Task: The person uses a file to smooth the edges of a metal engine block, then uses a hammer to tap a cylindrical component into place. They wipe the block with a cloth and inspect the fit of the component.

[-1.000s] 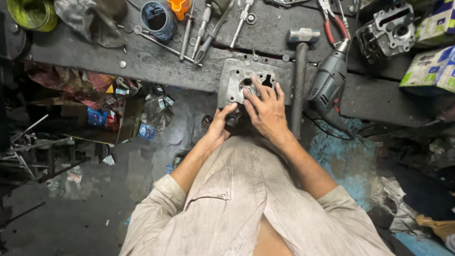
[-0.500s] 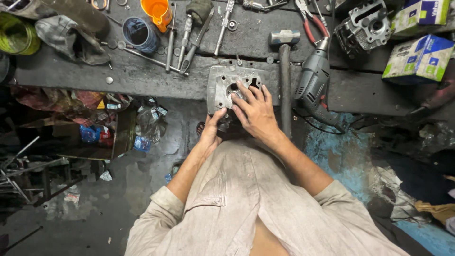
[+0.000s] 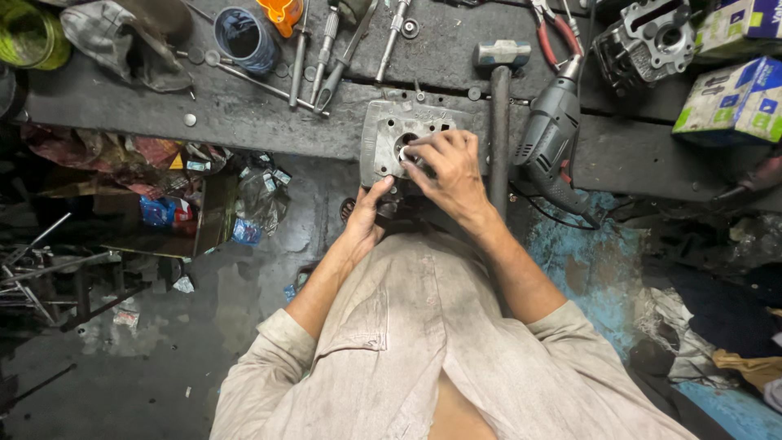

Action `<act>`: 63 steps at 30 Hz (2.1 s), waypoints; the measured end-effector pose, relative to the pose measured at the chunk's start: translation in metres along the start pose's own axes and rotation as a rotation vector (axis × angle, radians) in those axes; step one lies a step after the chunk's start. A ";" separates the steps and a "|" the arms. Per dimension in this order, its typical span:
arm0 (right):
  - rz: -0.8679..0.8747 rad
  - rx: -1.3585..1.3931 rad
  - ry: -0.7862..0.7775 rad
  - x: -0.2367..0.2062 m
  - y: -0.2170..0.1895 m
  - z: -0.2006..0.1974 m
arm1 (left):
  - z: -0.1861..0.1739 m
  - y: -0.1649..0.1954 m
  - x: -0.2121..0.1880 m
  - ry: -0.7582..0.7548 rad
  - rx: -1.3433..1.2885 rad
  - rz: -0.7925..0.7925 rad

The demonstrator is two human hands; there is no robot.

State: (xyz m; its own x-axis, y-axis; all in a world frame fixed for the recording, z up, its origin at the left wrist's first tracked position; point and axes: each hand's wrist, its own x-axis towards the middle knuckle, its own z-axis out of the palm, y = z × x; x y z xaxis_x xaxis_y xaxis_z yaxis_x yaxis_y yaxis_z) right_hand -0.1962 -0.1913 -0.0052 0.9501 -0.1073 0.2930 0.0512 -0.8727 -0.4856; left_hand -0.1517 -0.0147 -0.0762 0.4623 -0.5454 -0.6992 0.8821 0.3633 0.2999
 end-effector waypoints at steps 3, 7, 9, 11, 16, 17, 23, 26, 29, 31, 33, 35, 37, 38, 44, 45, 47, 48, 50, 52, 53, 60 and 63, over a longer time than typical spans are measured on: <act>0.043 -0.025 0.000 0.001 0.001 0.000 | -0.001 -0.001 0.001 -0.008 0.000 0.009; 0.011 -0.052 0.022 -0.009 -0.007 0.000 | -0.001 0.001 -0.001 0.040 0.017 -0.013; 0.008 -0.069 0.063 -0.016 -0.013 0.001 | -0.001 0.003 -0.004 0.057 0.046 -0.035; 0.028 -0.113 0.018 -0.021 -0.016 0.002 | -0.002 0.005 -0.004 0.057 0.066 -0.050; 0.038 -0.082 -0.055 -0.021 -0.007 0.000 | -0.003 0.000 -0.001 0.030 0.043 0.009; 0.046 -0.054 -0.059 -0.020 -0.007 -0.001 | -0.003 -0.001 0.000 0.024 0.044 0.017; 0.083 -0.095 -0.074 -0.017 -0.019 -0.003 | -0.006 0.002 -0.001 0.039 0.052 -0.029; 0.070 -0.104 -0.119 -0.013 -0.019 -0.008 | -0.006 0.004 -0.001 0.028 0.050 -0.029; 0.077 -0.068 -0.128 -0.009 -0.017 -0.010 | -0.005 0.002 0.001 0.018 0.058 0.010; 0.111 -0.045 -0.118 -0.009 -0.019 -0.007 | -0.005 0.002 0.001 0.040 0.069 0.017; 0.176 -0.024 -0.099 -0.010 -0.025 -0.003 | -0.005 0.004 0.001 0.064 0.069 -0.040; 0.128 -0.118 -0.100 -0.012 -0.029 -0.003 | -0.006 0.005 0.001 0.047 0.070 -0.058; 0.099 -0.137 -0.125 -0.012 -0.028 -0.006 | -0.006 0.006 0.000 0.009 0.051 -0.031; 0.108 -0.104 -0.155 -0.012 -0.027 -0.009 | -0.006 0.006 0.000 0.030 0.049 -0.033; 0.124 -0.102 -0.183 -0.012 -0.024 -0.009 | -0.005 0.005 0.002 0.049 0.046 -0.041; 0.113 -0.163 -0.148 -0.013 -0.026 -0.005 | -0.005 0.006 0.001 0.068 0.045 -0.050; 0.105 -0.153 -0.163 -0.015 -0.027 -0.002 | -0.005 0.007 0.004 0.049 0.048 -0.041; 0.094 -0.149 -0.177 -0.016 -0.026 -0.002 | -0.005 0.007 0.004 0.026 0.044 -0.026; 0.120 -0.066 -0.241 -0.019 -0.023 -0.004 | -0.006 0.006 0.002 -0.003 0.032 -0.021; 0.150 -0.012 -0.255 -0.020 -0.019 -0.006 | -0.007 0.006 0.001 -0.059 0.033 -0.004; 0.166 0.004 -0.249 -0.020 -0.017 -0.007 | -0.007 0.007 0.002 -0.069 0.039 -0.003; 0.130 -0.080 -0.203 -0.020 -0.022 0.000 | -0.006 0.014 -0.006 -0.140 0.036 -0.094; 0.078 -0.121 -0.126 -0.014 -0.016 -0.012 | 0.004 0.017 -0.023 -0.278 0.060 -0.155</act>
State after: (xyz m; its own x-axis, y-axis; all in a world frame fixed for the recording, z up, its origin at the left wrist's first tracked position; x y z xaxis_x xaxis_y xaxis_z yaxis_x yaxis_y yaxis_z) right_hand -0.2141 -0.1812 0.0081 0.9812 -0.1229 0.1488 -0.0543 -0.9156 -0.3983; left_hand -0.1470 0.0014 -0.0523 0.3217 -0.7792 -0.5380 0.9439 0.2187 0.2475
